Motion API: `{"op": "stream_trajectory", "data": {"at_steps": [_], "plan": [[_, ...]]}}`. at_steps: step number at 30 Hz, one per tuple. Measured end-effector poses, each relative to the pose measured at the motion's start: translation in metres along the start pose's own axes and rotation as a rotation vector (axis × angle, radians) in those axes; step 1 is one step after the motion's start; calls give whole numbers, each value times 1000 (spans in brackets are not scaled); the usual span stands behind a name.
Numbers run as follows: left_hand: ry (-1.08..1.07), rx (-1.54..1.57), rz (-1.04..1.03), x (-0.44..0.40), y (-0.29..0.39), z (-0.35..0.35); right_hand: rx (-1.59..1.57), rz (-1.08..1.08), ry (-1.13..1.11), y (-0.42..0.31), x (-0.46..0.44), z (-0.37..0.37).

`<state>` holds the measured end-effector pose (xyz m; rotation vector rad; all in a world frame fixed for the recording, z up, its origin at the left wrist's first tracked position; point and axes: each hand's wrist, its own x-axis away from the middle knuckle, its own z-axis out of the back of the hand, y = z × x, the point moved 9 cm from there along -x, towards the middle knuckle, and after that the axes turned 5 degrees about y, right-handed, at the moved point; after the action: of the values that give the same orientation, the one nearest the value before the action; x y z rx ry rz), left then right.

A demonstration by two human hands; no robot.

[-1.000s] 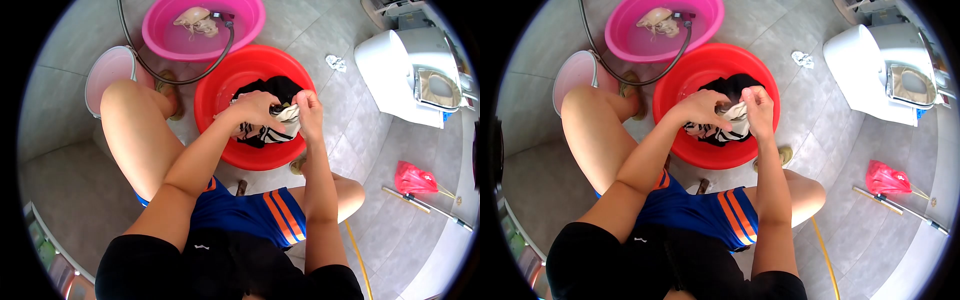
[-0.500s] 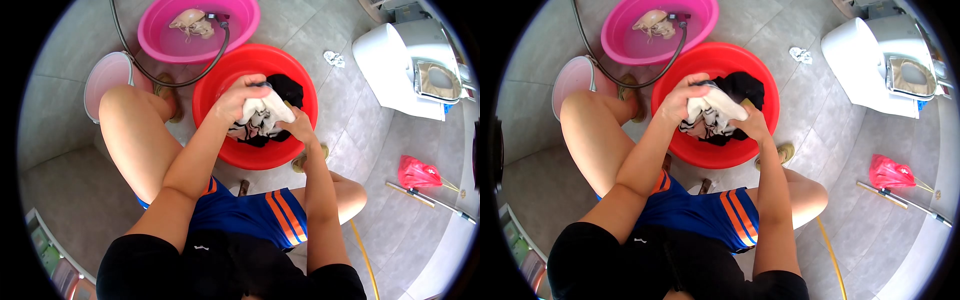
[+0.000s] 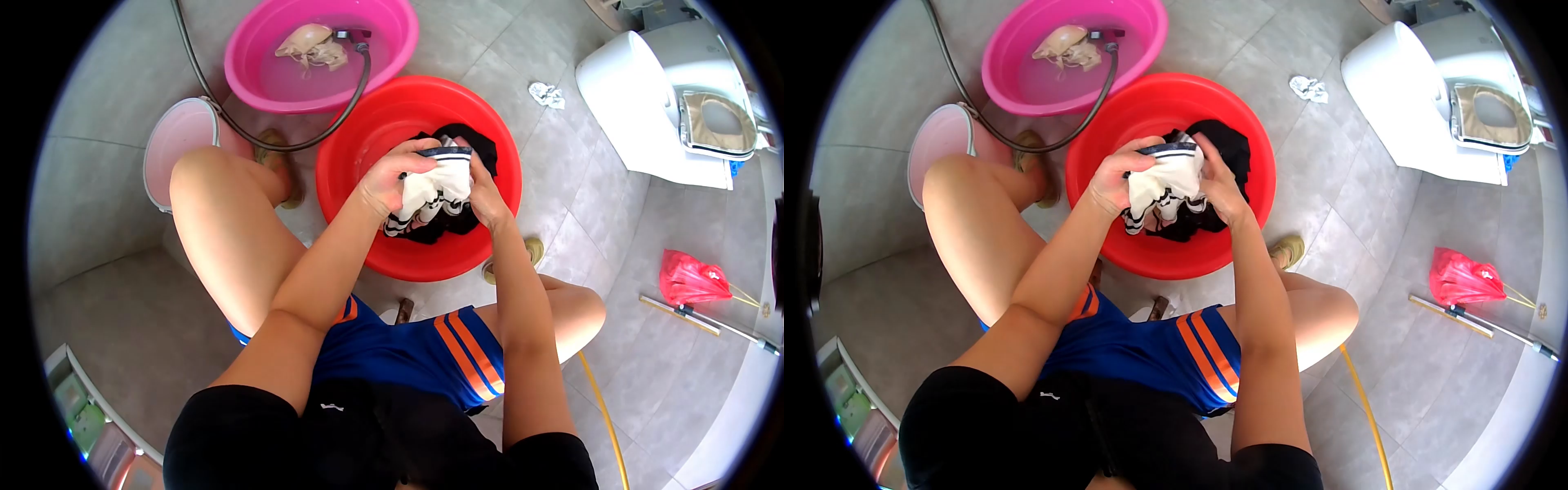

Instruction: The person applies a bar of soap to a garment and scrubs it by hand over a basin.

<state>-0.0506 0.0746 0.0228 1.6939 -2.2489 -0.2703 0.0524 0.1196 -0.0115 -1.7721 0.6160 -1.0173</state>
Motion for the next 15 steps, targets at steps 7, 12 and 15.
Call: {"op": "stream_trajectory", "data": {"at_steps": [7, 12, 15], "plan": [[384, 173, -128, -8, 15, 43, -275, 206, 257, -6, -8, 29], [624, 242, -18, -33, -34, 115, 356, 656, 326, -60, 36, -53], [293, 489, -25, -36, -64, 90, 856, 1013, 401, -58, 72, -102]]}}
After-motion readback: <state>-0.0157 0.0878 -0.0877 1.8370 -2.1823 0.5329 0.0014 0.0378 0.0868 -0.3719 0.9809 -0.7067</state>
